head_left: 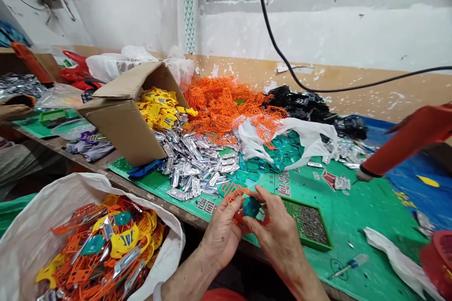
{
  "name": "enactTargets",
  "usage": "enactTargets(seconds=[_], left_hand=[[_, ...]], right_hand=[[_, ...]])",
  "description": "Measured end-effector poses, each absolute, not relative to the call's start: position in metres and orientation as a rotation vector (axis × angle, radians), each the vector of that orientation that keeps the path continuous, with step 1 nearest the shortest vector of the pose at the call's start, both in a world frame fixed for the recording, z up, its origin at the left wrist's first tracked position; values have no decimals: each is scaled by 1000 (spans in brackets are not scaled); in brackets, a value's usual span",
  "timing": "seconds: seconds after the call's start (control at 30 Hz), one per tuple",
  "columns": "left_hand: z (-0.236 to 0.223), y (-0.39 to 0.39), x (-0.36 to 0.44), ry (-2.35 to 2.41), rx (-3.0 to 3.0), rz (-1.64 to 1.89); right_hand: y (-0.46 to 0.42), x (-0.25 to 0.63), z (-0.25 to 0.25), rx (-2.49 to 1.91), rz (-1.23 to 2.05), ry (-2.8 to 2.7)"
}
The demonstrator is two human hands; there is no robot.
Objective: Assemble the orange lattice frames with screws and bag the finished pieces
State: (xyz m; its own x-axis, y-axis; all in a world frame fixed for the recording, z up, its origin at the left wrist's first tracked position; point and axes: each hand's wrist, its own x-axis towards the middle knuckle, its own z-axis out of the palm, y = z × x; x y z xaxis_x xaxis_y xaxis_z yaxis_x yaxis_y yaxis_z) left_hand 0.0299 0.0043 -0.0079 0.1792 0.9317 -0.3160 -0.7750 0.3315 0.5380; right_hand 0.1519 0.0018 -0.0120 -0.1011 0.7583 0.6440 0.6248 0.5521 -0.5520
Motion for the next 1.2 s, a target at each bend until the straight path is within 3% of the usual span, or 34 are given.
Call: enactTargets(seconds=[1.2], left_hand=[[-9,-5,36,573,214,1264]], right_hand=[[-5,145,-12,-1344,193,-1769]])
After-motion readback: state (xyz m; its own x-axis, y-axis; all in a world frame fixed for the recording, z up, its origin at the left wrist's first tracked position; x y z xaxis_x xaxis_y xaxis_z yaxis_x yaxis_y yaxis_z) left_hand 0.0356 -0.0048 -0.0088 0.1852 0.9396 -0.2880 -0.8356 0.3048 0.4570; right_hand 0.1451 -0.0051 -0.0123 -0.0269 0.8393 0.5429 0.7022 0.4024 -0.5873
